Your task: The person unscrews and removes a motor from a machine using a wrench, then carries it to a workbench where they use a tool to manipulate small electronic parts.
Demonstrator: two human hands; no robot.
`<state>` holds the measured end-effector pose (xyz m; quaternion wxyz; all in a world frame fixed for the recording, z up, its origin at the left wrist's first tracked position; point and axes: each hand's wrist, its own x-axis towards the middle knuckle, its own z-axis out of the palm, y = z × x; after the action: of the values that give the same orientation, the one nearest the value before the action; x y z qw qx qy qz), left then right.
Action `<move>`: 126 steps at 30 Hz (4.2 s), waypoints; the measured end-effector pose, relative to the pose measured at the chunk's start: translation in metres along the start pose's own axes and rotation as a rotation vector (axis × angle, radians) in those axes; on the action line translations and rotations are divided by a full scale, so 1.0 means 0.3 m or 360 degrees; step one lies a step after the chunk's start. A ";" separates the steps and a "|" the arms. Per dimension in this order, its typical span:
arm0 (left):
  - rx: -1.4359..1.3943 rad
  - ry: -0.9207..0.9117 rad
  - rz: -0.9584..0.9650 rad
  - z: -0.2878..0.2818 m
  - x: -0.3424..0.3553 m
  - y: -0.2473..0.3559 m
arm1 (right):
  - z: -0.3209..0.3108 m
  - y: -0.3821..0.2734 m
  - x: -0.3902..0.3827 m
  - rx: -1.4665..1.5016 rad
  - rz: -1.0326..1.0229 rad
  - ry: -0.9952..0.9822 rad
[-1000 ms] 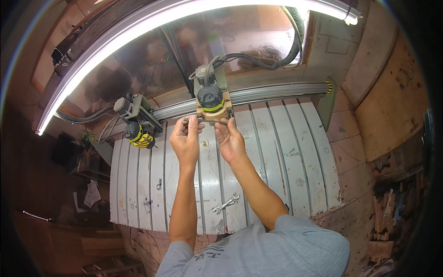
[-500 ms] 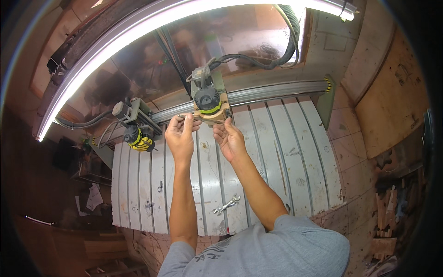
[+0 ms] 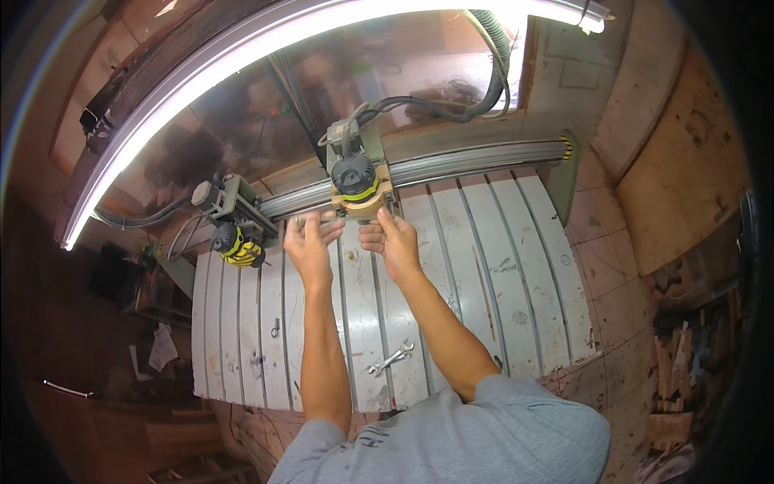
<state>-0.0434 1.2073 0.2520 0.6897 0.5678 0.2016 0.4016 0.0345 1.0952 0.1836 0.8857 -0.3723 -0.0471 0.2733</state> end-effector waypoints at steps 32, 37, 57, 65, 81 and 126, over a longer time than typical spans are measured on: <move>0.0023 -0.0055 -0.0894 -0.315 -0.258 -0.391 | 0.094 -0.013 -0.067 -0.2067 -0.1377 -0.0673; 0.0056 0.0094 -0.0841 -0.460 -0.231 -0.394 | -0.071 0.136 -0.062 -0.2177 -0.1158 -0.0509; 0.0506 -0.0408 -0.0606 -0.293 -0.262 -0.445 | -0.106 -0.035 -0.031 -0.2218 -0.1277 0.0134; 0.0679 -0.0497 0.0010 -0.215 -0.285 -0.390 | -0.089 0.019 -0.057 -0.1373 -0.0508 -0.0219; 0.2044 -0.0456 0.1367 -0.360 0.036 0.107 | 0.183 0.199 -0.019 0.0013 0.0065 -0.0276; 0.1273 -0.0521 0.0254 -0.400 -0.053 -0.473 | 0.162 0.195 -0.035 -0.0545 0.0206 -0.0243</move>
<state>-0.0948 1.2647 0.0822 0.4052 0.8601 0.1846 0.2488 -0.0147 1.1543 0.1797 0.7839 -0.4979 -0.1360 0.3451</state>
